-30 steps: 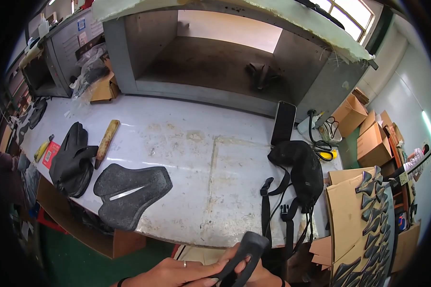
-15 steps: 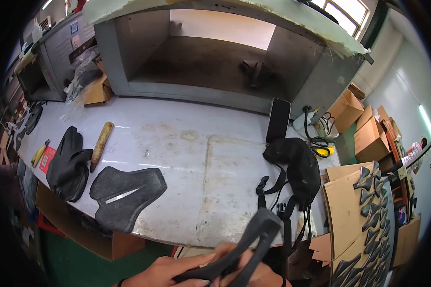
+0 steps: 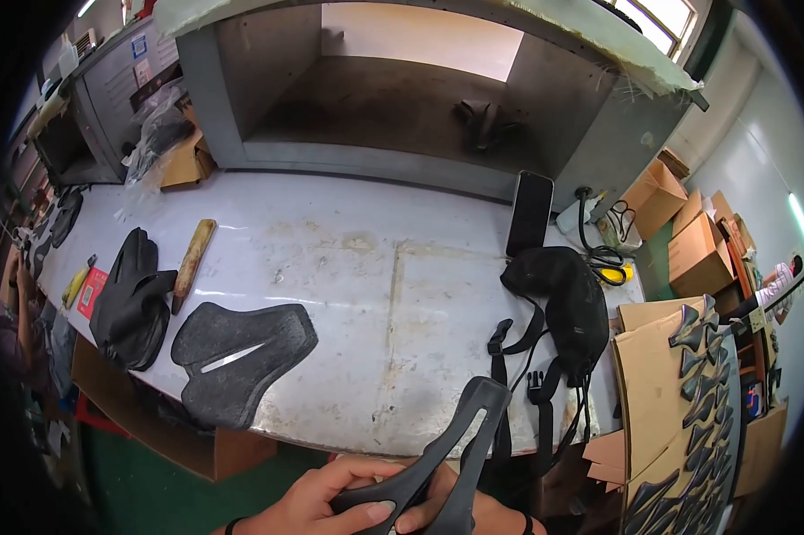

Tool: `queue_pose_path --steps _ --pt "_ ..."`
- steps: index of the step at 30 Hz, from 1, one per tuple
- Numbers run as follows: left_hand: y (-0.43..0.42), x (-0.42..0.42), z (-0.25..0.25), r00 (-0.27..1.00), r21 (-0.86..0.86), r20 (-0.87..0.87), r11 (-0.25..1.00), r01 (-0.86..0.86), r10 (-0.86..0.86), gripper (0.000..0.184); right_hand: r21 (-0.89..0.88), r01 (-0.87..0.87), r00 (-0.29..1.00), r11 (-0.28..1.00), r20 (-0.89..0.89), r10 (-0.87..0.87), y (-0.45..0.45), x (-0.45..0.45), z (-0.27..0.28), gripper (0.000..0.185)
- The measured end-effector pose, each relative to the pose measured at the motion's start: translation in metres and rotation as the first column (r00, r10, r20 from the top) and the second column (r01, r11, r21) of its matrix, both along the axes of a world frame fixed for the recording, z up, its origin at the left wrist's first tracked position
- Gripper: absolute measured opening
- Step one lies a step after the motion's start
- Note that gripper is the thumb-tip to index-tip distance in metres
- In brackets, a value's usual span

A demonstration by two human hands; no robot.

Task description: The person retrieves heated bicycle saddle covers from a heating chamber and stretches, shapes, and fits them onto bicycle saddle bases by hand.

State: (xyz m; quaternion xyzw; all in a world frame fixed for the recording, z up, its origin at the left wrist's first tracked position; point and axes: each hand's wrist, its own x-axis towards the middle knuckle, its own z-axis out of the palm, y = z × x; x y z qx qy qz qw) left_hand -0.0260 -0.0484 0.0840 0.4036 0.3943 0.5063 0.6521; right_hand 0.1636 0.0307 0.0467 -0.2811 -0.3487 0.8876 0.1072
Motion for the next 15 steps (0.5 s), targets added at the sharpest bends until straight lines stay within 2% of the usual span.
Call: queue_pose_path --steps 2,4,5,6,7,8,9,11,15 --pt "0.000 0.000 -0.001 1.000 -0.008 -0.008 1.000 -0.004 0.004 0.037 -0.029 -0.057 0.998 0.998 0.007 0.057 0.003 0.003 -0.002 0.041" --pt "0.000 -0.003 -0.003 0.935 0.209 -0.351 0.977 0.029 0.047 0.034 -0.059 -0.111 0.994 0.992 0.012 0.112 0.004 0.005 -0.003 0.045" --pt "0.000 -0.003 -0.002 0.935 0.209 -0.351 0.977 0.030 0.047 0.034 -0.073 -0.138 0.990 0.988 0.015 0.139 0.004 0.005 -0.003 0.047" --pt "0.000 -0.004 0.000 0.961 0.157 -0.275 0.987 0.039 0.006 0.033 -0.074 -0.138 0.990 0.988 0.016 0.139 0.002 0.003 0.015 0.047" --pt "0.000 -0.003 0.002 0.981 0.106 -0.192 0.993 0.055 -0.034 0.032 -0.177 0.085 0.992 0.981 0.102 -0.067 -0.003 0.000 0.048 0.054" --pt "0.002 -0.003 0.006 0.972 0.137 -0.234 0.989 0.049 -0.016 0.033 -0.253 0.307 0.944 0.917 0.204 -0.259 -0.006 -0.002 0.067 0.062" --pt "0.002 -0.002 0.007 0.973 0.139 -0.230 0.989 0.048 -0.015 0.033 -0.251 0.307 0.943 0.918 0.207 -0.259 -0.006 0.001 0.059 0.062" --pt "0.001 0.000 0.008 0.973 0.142 -0.232 0.989 0.043 -0.009 0.034 -0.334 0.256 0.967 0.907 0.105 -0.234 -0.006 0.014 0.026 0.066" --pt "0.002 0.001 0.009 0.961 0.177 -0.277 0.983 0.043 0.008 0.036 -0.296 0.143 0.990 0.944 0.030 -0.140 -0.008 0.026 -0.021 0.062"
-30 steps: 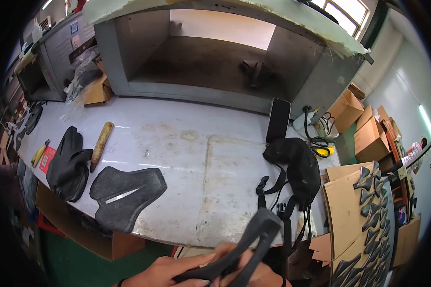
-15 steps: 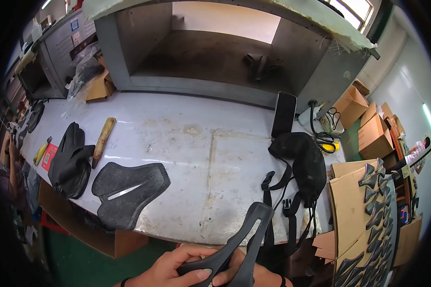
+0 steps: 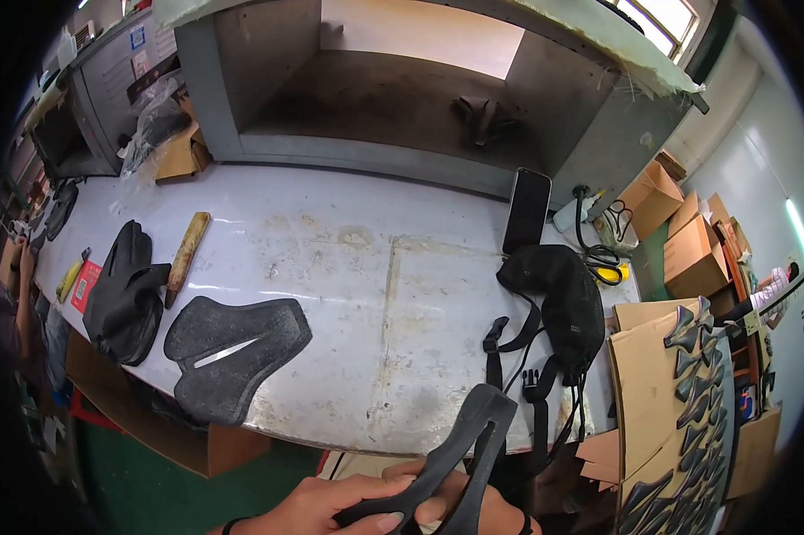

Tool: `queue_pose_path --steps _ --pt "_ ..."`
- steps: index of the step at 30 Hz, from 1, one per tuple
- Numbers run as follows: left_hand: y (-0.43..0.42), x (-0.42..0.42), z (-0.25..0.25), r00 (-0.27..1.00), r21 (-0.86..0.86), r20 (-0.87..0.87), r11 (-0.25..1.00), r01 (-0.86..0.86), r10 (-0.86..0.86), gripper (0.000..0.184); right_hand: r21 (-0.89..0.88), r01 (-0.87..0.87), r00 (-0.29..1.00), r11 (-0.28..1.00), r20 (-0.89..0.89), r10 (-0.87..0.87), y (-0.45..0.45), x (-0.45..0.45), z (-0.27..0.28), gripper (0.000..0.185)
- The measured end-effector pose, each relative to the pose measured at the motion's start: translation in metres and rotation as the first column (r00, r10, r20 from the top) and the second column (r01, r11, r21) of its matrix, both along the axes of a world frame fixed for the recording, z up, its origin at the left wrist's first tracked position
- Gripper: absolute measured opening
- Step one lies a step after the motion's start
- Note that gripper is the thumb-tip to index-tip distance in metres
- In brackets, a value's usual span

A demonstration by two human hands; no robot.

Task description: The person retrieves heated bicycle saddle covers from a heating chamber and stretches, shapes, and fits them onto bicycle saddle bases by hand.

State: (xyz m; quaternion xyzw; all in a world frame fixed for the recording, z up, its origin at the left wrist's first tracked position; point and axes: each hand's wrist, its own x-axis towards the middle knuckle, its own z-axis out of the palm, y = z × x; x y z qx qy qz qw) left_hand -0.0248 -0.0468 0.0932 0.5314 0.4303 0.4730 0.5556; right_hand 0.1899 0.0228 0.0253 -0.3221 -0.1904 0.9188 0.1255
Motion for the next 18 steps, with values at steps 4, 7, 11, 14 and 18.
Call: queue_pose_path --steps 4,7,11,14,18 --pt "0.005 0.000 -0.003 0.986 -0.054 0.158 0.997 0.062 -0.053 0.042 0.076 -0.127 0.987 0.989 -0.084 0.134 -0.001 0.009 -0.033 0.059" --pt "0.003 0.002 -0.008 0.962 -0.116 0.272 0.993 0.031 0.001 0.049 0.131 -0.095 0.989 0.987 -0.100 0.108 0.003 0.001 -0.023 0.064" --pt "-0.005 0.014 -0.020 0.923 -0.166 0.279 0.960 -0.225 0.264 0.056 0.103 0.034 0.991 0.994 -0.135 -0.020 -0.005 -0.030 0.020 0.085" --pt "-0.006 0.022 -0.020 0.853 -0.217 0.321 0.908 -0.357 0.412 0.055 0.150 0.014 0.994 0.989 -0.109 0.003 -0.004 -0.034 0.026 0.086" --pt "-0.004 0.022 -0.017 0.841 -0.237 0.308 0.892 -0.385 0.445 0.055 0.227 0.002 0.997 0.974 -0.074 0.016 0.000 -0.037 0.032 0.088"
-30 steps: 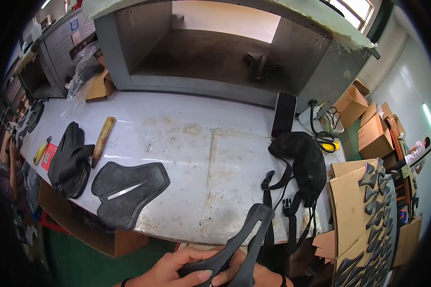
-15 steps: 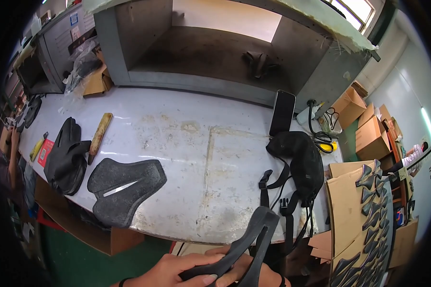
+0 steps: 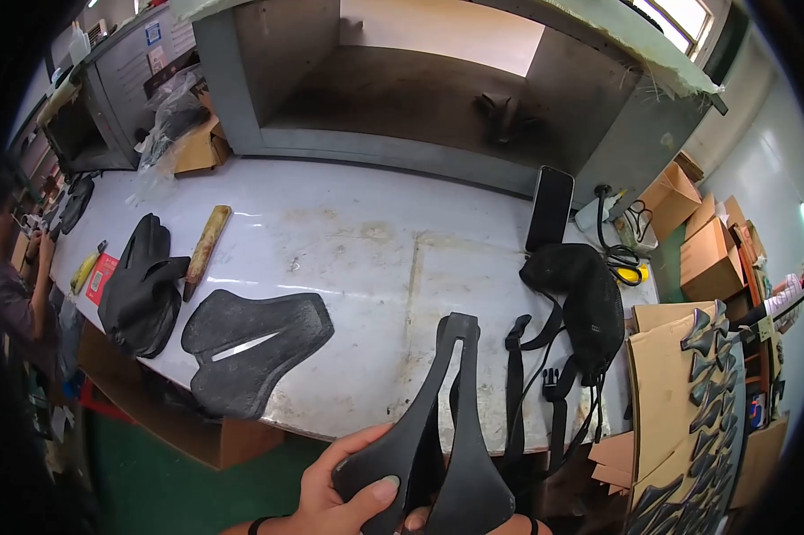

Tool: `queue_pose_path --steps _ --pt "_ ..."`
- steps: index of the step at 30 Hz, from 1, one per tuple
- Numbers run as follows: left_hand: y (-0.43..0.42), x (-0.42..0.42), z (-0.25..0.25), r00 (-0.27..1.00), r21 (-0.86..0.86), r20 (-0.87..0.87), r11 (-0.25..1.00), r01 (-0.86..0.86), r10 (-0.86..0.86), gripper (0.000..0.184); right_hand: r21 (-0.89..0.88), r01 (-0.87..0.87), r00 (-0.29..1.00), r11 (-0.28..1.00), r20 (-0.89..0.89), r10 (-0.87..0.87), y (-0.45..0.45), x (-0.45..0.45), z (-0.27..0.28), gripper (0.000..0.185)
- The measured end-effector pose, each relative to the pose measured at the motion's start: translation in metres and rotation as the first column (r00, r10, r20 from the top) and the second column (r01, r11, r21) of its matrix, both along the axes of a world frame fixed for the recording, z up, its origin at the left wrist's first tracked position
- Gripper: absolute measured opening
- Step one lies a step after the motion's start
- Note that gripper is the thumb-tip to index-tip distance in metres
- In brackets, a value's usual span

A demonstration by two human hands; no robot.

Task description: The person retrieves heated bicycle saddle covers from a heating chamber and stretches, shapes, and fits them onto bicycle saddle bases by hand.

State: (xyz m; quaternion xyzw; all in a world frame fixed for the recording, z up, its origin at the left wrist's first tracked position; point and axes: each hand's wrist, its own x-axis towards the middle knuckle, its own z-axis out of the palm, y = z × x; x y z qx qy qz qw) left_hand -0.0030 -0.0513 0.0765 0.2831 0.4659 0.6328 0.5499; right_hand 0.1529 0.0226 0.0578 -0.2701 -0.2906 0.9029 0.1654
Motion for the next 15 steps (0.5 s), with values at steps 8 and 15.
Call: queue_pose_path --steps 8,15 --pt "0.000 0.004 0.004 0.998 -0.031 0.066 0.999 -0.010 0.012 0.054 0.179 -0.014 0.996 0.984 0.084 -0.002 0.008 -0.003 0.006 0.090" --pt "-0.007 0.008 -0.010 0.970 0.034 -0.238 0.998 0.057 -0.047 0.053 0.242 0.208 0.975 0.948 0.022 -0.219 0.003 -0.012 -0.016 0.089"
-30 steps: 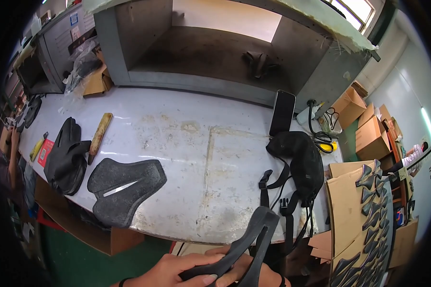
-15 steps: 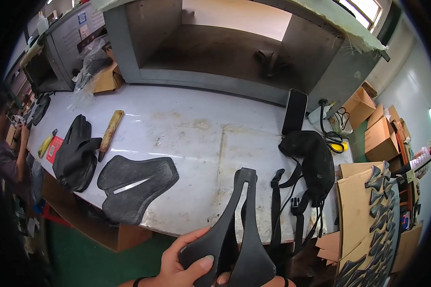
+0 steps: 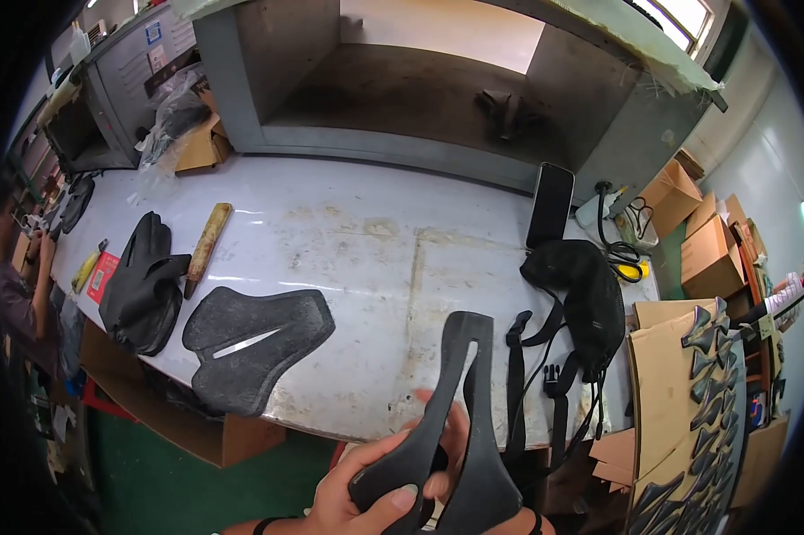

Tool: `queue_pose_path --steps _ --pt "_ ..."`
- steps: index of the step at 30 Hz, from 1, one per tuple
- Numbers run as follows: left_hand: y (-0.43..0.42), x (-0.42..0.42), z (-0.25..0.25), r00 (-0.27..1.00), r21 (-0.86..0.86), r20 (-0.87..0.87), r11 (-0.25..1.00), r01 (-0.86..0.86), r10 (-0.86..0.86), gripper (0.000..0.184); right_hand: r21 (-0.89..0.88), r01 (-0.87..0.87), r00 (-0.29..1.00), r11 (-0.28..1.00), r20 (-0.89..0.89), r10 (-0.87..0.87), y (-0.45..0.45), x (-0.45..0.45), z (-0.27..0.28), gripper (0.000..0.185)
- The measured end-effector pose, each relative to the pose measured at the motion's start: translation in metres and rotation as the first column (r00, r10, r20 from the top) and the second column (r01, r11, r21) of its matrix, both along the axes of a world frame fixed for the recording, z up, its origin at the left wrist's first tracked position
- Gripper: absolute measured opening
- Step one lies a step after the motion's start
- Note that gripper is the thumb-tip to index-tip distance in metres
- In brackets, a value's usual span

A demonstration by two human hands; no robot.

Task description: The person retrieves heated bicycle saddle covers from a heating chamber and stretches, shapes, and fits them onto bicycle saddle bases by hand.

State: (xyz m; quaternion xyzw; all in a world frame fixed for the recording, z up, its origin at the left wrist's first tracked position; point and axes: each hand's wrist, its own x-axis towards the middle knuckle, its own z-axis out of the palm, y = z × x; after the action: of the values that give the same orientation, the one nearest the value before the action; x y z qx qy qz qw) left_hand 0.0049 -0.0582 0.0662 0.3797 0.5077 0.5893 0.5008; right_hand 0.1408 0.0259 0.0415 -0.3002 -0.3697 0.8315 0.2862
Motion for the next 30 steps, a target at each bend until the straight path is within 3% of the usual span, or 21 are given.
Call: queue_pose_path --steps 1,3,6,7,11,14,17,21,23,27,30 --pt "0.002 0.002 0.002 0.998 0.013 0.058 1.000 0.000 -0.001 0.052 -0.052 0.192 0.972 0.980 -0.126 -0.197 -0.002 -0.001 -0.012 0.086" --pt "0.006 0.000 -0.002 0.997 -0.007 0.078 1.000 0.010 -0.010 0.052 -0.005 0.204 0.978 0.979 -0.048 -0.204 -0.004 0.001 -0.017 0.086" --pt "0.012 -0.001 0.000 0.986 0.003 0.157 0.999 -0.048 0.047 0.052 -0.126 0.327 0.945 0.936 0.026 -0.327 -0.020 -0.005 -0.019 0.080" --pt "0.015 -0.001 0.002 0.968 0.030 0.226 0.993 -0.115 0.105 0.052 -0.215 0.266 0.959 0.940 -0.036 -0.280 -0.025 -0.004 -0.021 0.068" --pt "0.027 -0.002 -0.003 0.947 0.080 0.192 0.958 -0.275 0.256 0.054 -0.497 -0.045 0.945 0.867 -0.302 -0.124 -0.048 0.006 -0.030 0.036" --pt "0.031 0.004 -0.003 0.922 0.101 0.204 0.930 -0.353 0.328 0.054 -0.620 -0.302 0.864 0.724 -0.499 -0.067 -0.057 0.012 -0.032 0.046" --pt "0.033 0.010 -0.002 0.890 0.123 0.239 0.897 -0.425 0.389 0.054 -0.537 -0.290 0.900 0.792 -0.434 0.036 -0.054 0.013 -0.027 0.060" --pt "0.032 0.016 -0.005 0.855 0.136 0.220 0.853 -0.504 0.470 0.057 -0.573 -0.305 0.867 0.761 -0.498 -0.027 -0.056 0.005 -0.029 0.056" --pt "0.030 0.017 -0.009 0.860 0.184 0.182 0.843 -0.506 0.477 0.058 -0.467 -0.430 0.774 0.772 -0.632 0.049 -0.049 0.004 -0.019 0.053" --pt "0.026 0.015 -0.008 0.881 0.272 0.035 0.843 -0.464 0.473 0.058 -0.472 -0.485 0.750 0.737 -0.657 0.073 -0.048 0.008 -0.026 0.049" --pt "0.023 0.020 -0.009 0.851 0.343 -0.012 0.802 -0.489 0.525 0.058 -0.318 -0.589 0.675 0.743 -0.699 0.236 -0.048 0.011 -0.049 0.048"
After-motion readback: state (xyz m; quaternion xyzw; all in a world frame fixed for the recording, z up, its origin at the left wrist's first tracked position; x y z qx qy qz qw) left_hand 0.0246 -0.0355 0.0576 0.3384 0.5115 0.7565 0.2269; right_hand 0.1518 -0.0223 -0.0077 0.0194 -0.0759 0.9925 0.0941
